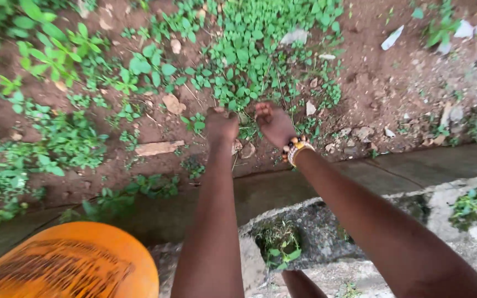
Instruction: Pulling weeds from the ground by hand and placing them into a yellow plastic bucket.
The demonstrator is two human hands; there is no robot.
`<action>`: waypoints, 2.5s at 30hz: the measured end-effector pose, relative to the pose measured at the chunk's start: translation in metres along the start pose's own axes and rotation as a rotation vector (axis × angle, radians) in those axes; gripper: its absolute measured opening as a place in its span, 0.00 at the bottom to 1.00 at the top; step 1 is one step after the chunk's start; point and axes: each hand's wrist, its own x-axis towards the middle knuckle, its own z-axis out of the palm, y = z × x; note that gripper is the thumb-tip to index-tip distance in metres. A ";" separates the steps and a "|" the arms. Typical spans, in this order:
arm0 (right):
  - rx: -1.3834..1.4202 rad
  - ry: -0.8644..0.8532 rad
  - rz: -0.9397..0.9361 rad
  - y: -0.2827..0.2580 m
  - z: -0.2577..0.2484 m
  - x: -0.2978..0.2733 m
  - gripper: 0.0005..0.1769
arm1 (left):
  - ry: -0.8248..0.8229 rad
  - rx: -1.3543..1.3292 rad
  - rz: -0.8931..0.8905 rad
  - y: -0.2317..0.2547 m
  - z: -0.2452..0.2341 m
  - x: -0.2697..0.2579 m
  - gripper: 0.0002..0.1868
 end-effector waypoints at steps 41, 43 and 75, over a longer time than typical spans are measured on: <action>0.125 -0.174 0.366 0.054 0.030 0.047 0.10 | -0.004 0.445 0.109 -0.026 0.046 0.097 0.24; 0.117 -0.170 0.363 0.056 0.032 0.048 0.10 | -0.028 0.452 0.134 -0.018 0.057 0.089 0.24; 0.644 -0.335 0.052 -0.206 -0.032 -0.086 0.19 | 0.425 -0.726 0.049 0.096 -0.099 -0.220 0.07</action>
